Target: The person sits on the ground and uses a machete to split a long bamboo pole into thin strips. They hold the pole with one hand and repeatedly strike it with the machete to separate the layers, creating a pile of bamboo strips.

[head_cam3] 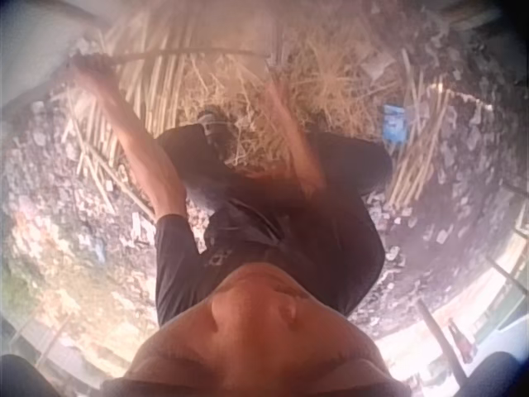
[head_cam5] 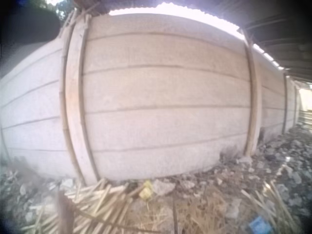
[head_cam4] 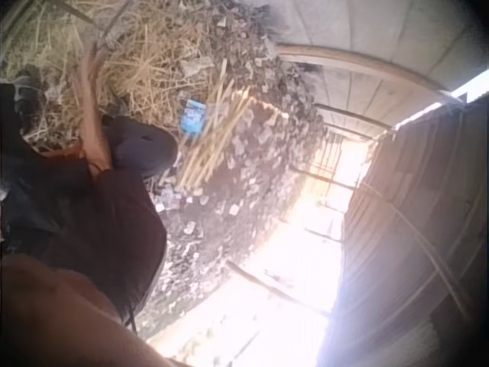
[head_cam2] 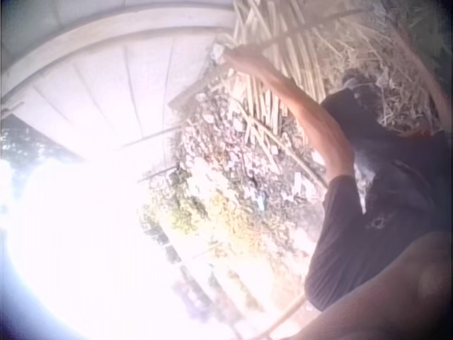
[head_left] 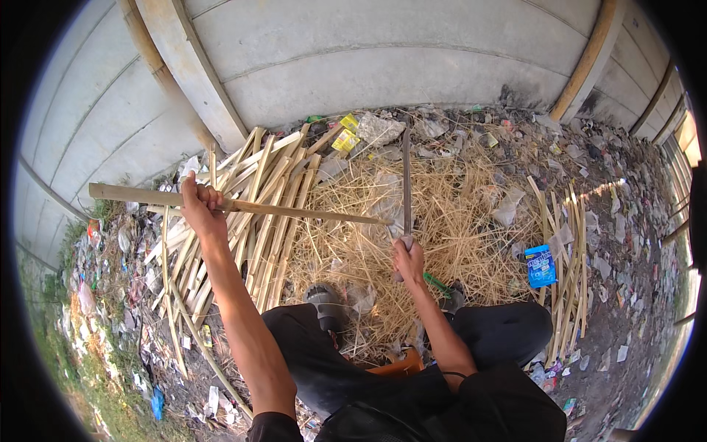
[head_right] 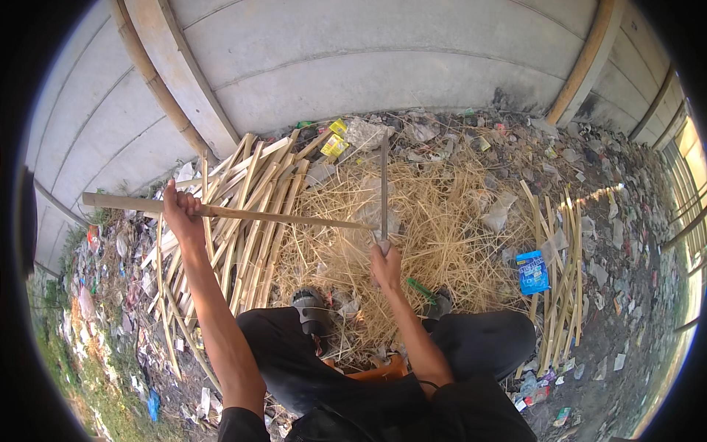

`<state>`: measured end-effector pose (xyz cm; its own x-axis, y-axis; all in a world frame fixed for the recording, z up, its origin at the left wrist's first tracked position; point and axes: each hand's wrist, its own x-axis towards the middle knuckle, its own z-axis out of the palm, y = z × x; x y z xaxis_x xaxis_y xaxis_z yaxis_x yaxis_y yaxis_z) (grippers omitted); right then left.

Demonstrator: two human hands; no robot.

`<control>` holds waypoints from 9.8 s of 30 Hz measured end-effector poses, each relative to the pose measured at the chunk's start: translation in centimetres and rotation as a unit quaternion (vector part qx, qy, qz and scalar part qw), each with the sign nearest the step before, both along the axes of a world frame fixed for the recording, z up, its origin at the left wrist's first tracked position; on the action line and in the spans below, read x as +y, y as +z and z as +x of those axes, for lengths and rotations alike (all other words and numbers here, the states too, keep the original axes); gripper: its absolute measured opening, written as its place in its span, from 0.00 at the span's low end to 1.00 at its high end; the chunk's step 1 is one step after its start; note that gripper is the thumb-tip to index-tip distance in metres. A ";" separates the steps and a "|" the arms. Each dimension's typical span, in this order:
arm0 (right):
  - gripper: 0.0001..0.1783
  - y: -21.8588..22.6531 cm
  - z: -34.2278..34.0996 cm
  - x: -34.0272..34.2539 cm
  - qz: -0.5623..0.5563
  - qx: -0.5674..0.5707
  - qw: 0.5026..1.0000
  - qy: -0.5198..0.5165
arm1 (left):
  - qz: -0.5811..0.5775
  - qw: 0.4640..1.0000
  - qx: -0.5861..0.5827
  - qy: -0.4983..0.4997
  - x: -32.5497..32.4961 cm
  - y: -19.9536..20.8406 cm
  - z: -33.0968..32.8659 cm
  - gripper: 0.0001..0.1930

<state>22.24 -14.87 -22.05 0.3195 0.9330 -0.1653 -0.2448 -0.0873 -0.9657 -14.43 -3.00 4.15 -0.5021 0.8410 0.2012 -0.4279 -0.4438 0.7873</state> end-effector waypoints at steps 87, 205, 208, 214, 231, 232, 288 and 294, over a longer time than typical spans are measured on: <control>0.14 -5.3 -2.5 -3.7 -0.237 -0.103 0.955 0.144 | -0.059 0.982 -0.006 0.177 -0.4 1.5 3.1 0.23; 0.21 -2.3 7.2 -2.3 -0.172 -0.255 0.951 -0.030 | 0.026 0.998 0.045 0.039 -0.6 2.4 7.6 0.23; 0.18 -4.7 9.0 -3.0 -0.231 -0.131 0.950 -0.163 | 0.033 0.998 0.047 0.017 -0.9 2.5 7.9 0.23; 0.15 -14.4 19.5 -5.6 -0.275 -0.115 0.889 -0.347 | 0.032 0.999 0.039 -0.014 -0.5 2.5 9.2 0.22; 0.41 8.0 18.4 -8.2 0.212 0.264 0.933 -0.121 | 0.024 0.998 0.049 0.010 -1.0 2.6 7.8 0.22; 0.42 10.9 19.2 -9.0 0.284 0.325 0.898 -0.083 | 0.023 0.999 0.048 0.006 -1.0 2.5 7.8 0.22; 0.33 -14.9 16.7 -2.0 -0.544 -0.289 0.738 -0.275 | 0.008 0.998 0.064 -0.006 -1.4 2.3 6.2 0.23; 0.40 -19.4 26.4 -3.1 -0.575 -0.095 0.810 -0.062 | 0.012 0.997 0.070 -0.008 -1.6 2.7 7.7 0.23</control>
<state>48.63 -17.99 -41.48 0.5210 0.1559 -0.8392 -0.1773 -0.9420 -0.2851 -6.75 -4.58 6.81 -0.4543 0.8430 0.2881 -0.3223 -0.4570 0.8290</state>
